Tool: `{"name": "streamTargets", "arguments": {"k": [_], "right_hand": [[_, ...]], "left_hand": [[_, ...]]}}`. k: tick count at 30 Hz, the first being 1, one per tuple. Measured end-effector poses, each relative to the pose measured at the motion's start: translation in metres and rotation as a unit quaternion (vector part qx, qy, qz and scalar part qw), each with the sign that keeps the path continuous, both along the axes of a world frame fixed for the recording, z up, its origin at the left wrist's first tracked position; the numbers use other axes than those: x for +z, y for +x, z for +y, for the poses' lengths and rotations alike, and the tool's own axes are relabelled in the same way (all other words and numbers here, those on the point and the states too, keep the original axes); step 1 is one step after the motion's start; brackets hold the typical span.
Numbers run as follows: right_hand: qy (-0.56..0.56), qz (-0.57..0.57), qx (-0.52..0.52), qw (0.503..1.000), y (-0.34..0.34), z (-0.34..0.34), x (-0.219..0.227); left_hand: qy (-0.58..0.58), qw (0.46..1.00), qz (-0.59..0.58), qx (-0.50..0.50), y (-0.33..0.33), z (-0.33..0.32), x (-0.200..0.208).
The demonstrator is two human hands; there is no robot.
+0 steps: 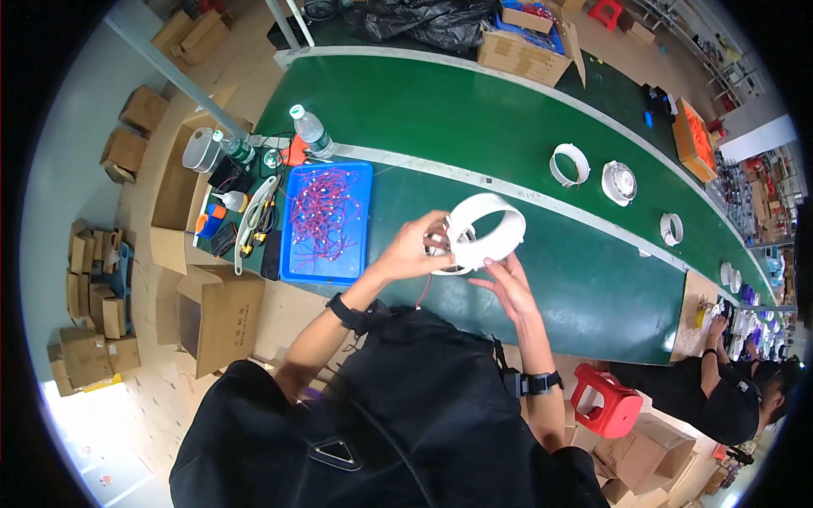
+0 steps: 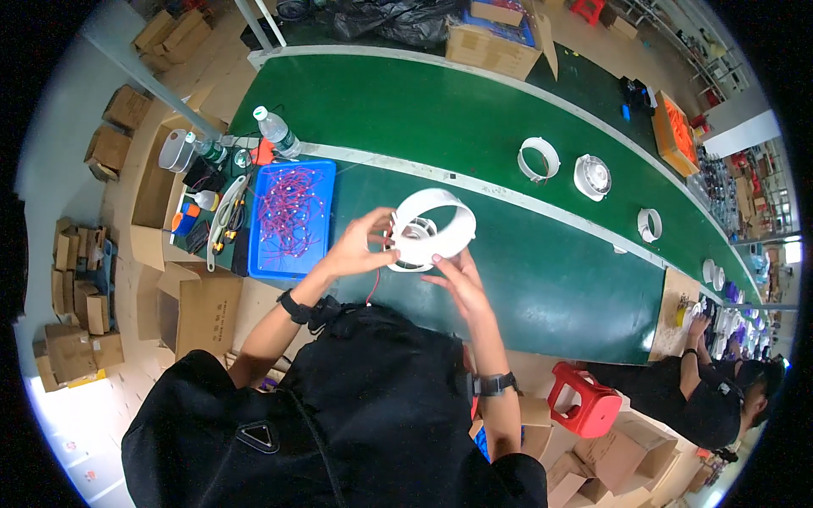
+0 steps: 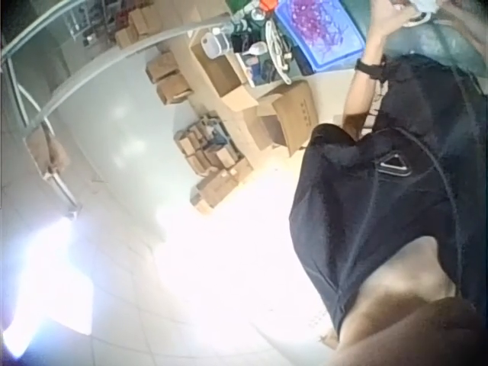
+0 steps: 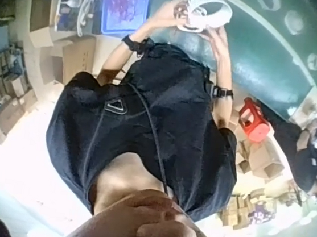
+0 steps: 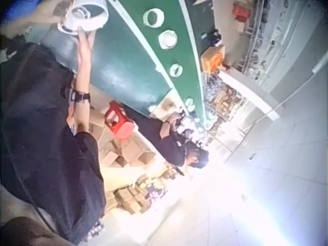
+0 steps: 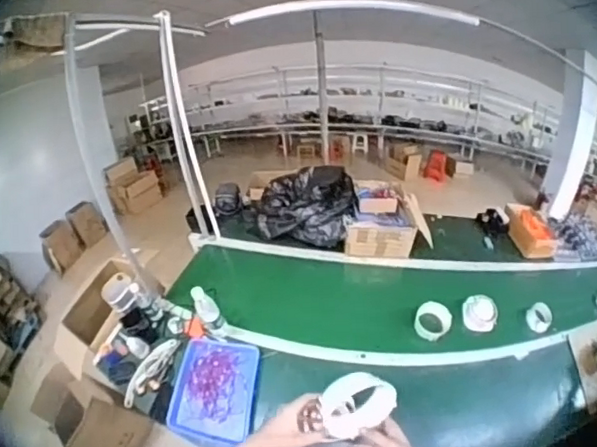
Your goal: Assembling plastic housings and wiring components for smoke detectors on a factory production line.
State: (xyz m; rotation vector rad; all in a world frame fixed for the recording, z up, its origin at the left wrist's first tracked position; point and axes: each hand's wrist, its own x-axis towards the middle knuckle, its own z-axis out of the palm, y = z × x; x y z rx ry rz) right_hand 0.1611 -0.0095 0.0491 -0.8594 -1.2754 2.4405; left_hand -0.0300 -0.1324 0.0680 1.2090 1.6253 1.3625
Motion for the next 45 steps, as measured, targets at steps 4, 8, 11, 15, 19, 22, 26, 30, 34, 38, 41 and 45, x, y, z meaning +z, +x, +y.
{"name": "streamTargets", "arguments": {"k": [4,8,11,15,19,22,26,30,34,38,41,45], "right_hand": [[0.056,-0.085,0.046,0.994,0.001,0.012,-0.019],[0.063,-0.146,0.105,0.982,0.003,0.032,-0.064],[0.108,-0.182,0.144,0.967,0.004,0.039,-0.104],[0.141,-0.238,0.179,0.944,-0.003,0.043,-0.145],[0.127,-0.253,0.147,0.948,-0.018,0.040,-0.166],[0.130,-0.255,0.153,0.946,-0.037,0.034,-0.166],[0.085,-0.230,0.209,0.947,-0.047,0.042,-0.165],[0.020,-0.157,0.220,0.962,-0.044,0.052,-0.193],[-0.056,-0.110,0.233,0.965,-0.055,0.063,-0.197],[-0.067,-0.144,0.160,0.974,-0.074,0.084,-0.190],[-0.036,-0.173,0.097,0.979,-0.101,0.112,-0.186],[0.016,-0.172,-0.034,0.984,-0.140,0.166,-0.190]], "left_hand": [[0.000,0.990,-0.138,0.027,-0.041,0.020,-0.015],[-0.009,0.991,-0.014,0.135,-0.105,0.063,-0.051],[-0.029,0.967,0.109,0.230,-0.145,0.096,-0.079],[-0.152,0.886,0.333,0.285,-0.172,0.126,-0.118],[-0.197,0.820,0.452,0.289,-0.193,0.139,-0.162],[-0.181,0.786,0.525,0.272,-0.208,0.137,-0.185],[-0.199,0.781,0.531,0.261,-0.222,0.132,-0.211],[-0.214,0.793,0.500,0.275,-0.218,0.145,-0.212],[-0.184,0.827,0.421,0.324,-0.198,0.137,-0.195],[-0.142,0.883,0.348,0.282,-0.177,0.099,-0.180],[-0.165,0.897,0.322,0.255,-0.156,0.063,-0.175],[-0.147,0.948,0.221,0.174,-0.126,0.029,-0.196]]}}
